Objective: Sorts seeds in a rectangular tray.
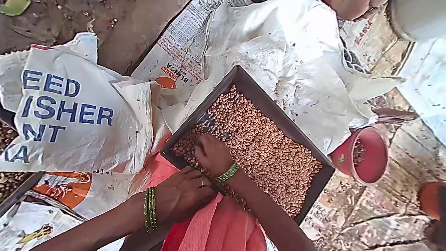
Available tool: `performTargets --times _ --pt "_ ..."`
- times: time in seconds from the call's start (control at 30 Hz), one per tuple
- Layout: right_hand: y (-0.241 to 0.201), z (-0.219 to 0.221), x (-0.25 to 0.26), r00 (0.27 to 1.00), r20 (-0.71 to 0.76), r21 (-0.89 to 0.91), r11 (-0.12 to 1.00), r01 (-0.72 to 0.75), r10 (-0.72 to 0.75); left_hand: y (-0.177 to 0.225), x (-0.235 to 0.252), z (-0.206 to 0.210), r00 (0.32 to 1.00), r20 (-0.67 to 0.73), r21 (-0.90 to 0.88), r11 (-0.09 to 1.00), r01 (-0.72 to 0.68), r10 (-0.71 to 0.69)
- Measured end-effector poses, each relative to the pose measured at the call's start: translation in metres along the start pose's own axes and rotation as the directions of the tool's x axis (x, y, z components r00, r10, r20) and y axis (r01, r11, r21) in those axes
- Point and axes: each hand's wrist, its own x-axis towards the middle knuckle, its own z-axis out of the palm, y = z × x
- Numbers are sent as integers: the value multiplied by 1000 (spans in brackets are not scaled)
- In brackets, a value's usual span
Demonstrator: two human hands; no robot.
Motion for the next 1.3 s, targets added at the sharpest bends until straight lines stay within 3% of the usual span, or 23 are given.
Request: performTargets --times 0.03,0.1,0.17,0.2,0.27,0.37,0.43,0.6,0.77,0.9,1.0,1.07,1.1,1.13,1.17,1.23,1.3 --pt "4 -11 -3 997 32 205 976 -79 74 -1 -1 1 1000 -12 2 1000 -1 1" --pt "22 -31 -15 981 90 594 781 -193 174 -2 -3 0 1000 -25 -8 1000 -1 1" --pt "46 -45 -27 978 158 810 549 -206 135 -2 -5 -2 1000 -29 -36 999 0 -1" --pt "56 -49 -32 982 168 842 507 -186 81 -2 -4 -3 1000 -23 -50 999 -3 2" --pt "58 -57 -40 978 195 763 617 -195 69 -3 -2 -7 1000 2 -80 997 -3 3" --pt "40 -53 -51 972 215 439 879 -187 99 -10 -7 -25 996 15 -46 995 85 -84" --pt "38 -43 -55 988 132 295 949 -115 79 -18 -12 -37 986 14 53 985 164 -165" --pt "52 -40 -34 966 -258 -128 991 -44 10 -22 -13 -38 976 31 177 962 206 -215" --pt "41 -30 -13 971 -231 -326 935 -142 67 -16 -9 -30 963 117 205 955 216 -243" --pt "38 -20 -8 963 -251 -286 944 -167 94 -17 -9 -30 962 137 197 958 207 -236" --pt "49 -41 -16 951 -147 201 950 -239 271 -17 -8 -31 956 162 184 959 214 -245" --pt "63 -55 -25 943 -19 647 723 -242 333 -18 -8 -30 954 173 171 961 216 -245" --pt "70 -60 -27 948 27 756 614 -227 318 -19 -7 -30 953 180 164 963 214 -242" --pt "74 -63 -27 955 47 775 593 -219 292 -20 -6 -29 953 189 161 964 210 -239" --pt "74 -64 -25 959 47 727 649 -224 278 -20 -4 -30 949 207 155 966 209 -238" --pt "66 -60 -17 962 -44 472 855 -217 268 -19 -1 -30 942 235 138 968 211 -239" --pt "61 -47 -7 967 -208 156 981 -114 145 -19 -3 -29 950 213 139 969 203 -230"
